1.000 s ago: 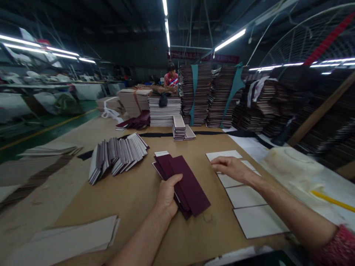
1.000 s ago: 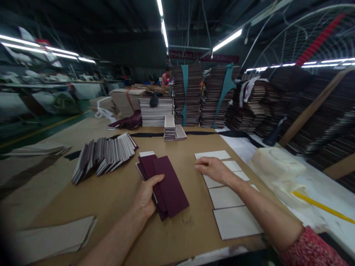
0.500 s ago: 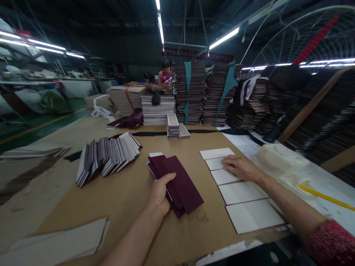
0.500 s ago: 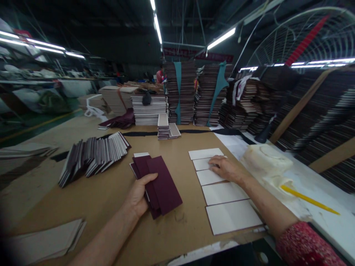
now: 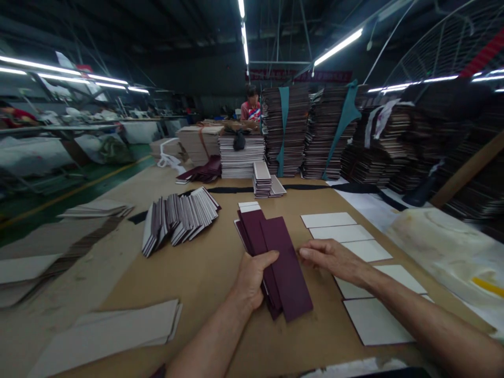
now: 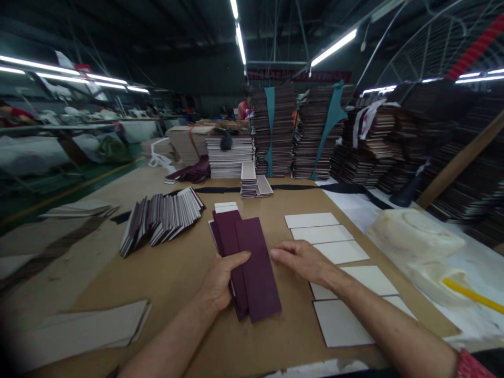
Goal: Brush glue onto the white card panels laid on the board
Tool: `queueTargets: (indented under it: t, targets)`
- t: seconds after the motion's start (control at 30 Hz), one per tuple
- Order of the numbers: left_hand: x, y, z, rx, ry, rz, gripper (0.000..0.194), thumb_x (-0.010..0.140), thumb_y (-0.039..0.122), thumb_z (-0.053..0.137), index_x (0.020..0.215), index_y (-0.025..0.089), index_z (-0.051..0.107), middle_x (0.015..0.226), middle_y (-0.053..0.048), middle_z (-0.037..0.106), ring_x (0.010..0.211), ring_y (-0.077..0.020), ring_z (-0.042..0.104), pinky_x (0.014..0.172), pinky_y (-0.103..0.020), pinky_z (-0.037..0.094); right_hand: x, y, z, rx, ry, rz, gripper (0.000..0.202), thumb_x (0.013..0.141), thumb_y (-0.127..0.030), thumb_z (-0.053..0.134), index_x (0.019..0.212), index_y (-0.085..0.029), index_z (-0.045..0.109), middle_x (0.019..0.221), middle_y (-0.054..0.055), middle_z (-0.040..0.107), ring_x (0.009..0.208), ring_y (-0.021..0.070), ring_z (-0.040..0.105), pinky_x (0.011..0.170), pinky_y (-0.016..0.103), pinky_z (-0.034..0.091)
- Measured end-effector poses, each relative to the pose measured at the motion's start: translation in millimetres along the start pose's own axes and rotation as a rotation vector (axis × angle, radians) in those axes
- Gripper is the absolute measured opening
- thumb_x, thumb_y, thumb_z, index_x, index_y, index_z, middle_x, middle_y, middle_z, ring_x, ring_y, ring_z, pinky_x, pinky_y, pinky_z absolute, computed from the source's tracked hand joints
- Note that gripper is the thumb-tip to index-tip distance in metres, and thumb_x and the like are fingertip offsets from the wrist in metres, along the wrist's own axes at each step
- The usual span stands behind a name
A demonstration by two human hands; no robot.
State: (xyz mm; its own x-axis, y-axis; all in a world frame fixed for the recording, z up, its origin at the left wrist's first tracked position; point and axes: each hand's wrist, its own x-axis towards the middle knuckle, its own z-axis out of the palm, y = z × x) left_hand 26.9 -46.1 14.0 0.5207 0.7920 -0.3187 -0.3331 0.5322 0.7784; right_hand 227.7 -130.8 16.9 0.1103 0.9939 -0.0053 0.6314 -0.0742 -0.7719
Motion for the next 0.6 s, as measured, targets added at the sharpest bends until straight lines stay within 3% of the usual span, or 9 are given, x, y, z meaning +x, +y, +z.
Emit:
queueTargets:
  t: [0.1, 0.17, 0.23, 0.3, 0.4, 0.5, 0.6]
  targets:
    - [-3.6, -1.6, 0.5, 0.004, -0.023, 0.015, 0.039, 0.055, 0.015, 0.084, 0.093, 0.009, 0.074, 0.083, -0.012, 0.078, 0.067, -0.0253, 0.072, 0.064, -0.037, 0.061, 0.4, -16.6, 24.3, 0.079, -0.007, 0.024, 0.051, 0.092, -0.066, 0.05, 0.074, -0.021, 0.066, 0.065, 0.0, 0.062, 0.058, 0.0145, 0.055, 0.052, 0.025, 0.045]
    - [-3.4, -2.3, -0.3, -0.027, 0.006, -0.017, 0.036, 0.06, 0.017, 0.083, 0.094, 0.009, 0.074, 0.082, -0.012, 0.078, 0.066, -0.0242, 0.072, 0.063, -0.036, 0.061, 6.0, -19.0, 17.1, 0.068, 0.072, 0.03, 0.053, 0.09, -0.067, 0.052, 0.067, -0.02, 0.061, 0.061, -0.001, 0.058, 0.056, 0.0139, 0.052, 0.052, 0.025, 0.044]
    - [-1.6, -1.6, -0.9, -0.072, 0.054, -0.091, 0.028, 0.07, 0.022, 0.079, 0.094, 0.008, 0.074, 0.079, -0.012, 0.077, 0.062, -0.021, 0.07, 0.058, -0.031, 0.059, 17.5, -16.1, -10.7, -0.001, 0.212, 0.03, 0.053, 0.09, -0.068, 0.05, 0.068, -0.021, 0.061, 0.064, 0.0, 0.059, 0.06, 0.015, 0.054, 0.057, 0.026, 0.045]
    - [1.1, 0.7, -0.5, -0.142, 0.097, -0.188, 0.025, 0.081, 0.026, 0.07, 0.094, 0.005, 0.074, 0.079, -0.013, 0.076, 0.06, -0.0181, 0.069, 0.056, -0.027, 0.057, 34.2, -8.8, -51.3, -0.133, 0.389, 0.033, 0.051, 0.092, -0.066, 0.046, 0.077, -0.021, 0.065, 0.072, 0.002, 0.063, 0.069, 0.0183, 0.058, 0.063, 0.029, 0.046]
    - [4.3, 5.5, 1.4, -0.258, 0.12, -0.246, 0.029, 0.089, 0.024, 0.058, 0.1, 0.001, 0.073, 0.09, -0.018, 0.077, 0.07, -0.0203, 0.073, 0.064, -0.029, 0.061, 63.1, 10.5, -107.2, -0.411, 0.583, 0.029, 0.038, 0.099, -0.048, 0.044, 0.103, -0.021, 0.07, 0.103, 0.008, 0.069, 0.101, 0.0259, 0.061, 0.086, 0.034, 0.045]
    - [5.3, 8.3, 2.6, -0.257, 0.109, -0.239, 0.031, 0.089, 0.018, 0.055, 0.109, -0.001, 0.07, 0.102, -0.022, 0.076, 0.08, -0.0248, 0.075, 0.071, -0.034, 0.063, 87.9, 39.0, -128.7, -0.663, 0.547, 0.035, 0.028, 0.101, -0.036, 0.049, 0.112, -0.02, 0.068, 0.119, 0.012, 0.065, 0.117, 0.0272, 0.056, 0.101, 0.042, 0.041]
    - [5.5, 8.2, 1.6, -0.198, 0.096, -0.21, 0.032, 0.087, 0.015, 0.057, 0.112, -0.001, 0.069, 0.104, -0.024, 0.076, 0.081, -0.0269, 0.076, 0.071, -0.037, 0.063, 104.3, 67.1, -119.3, -0.841, 0.393, 0.047, 0.022, 0.099, -0.036, 0.059, 0.109, -0.018, 0.067, 0.119, 0.009, 0.065, 0.113, 0.0241, 0.06, 0.1, 0.047, 0.047]
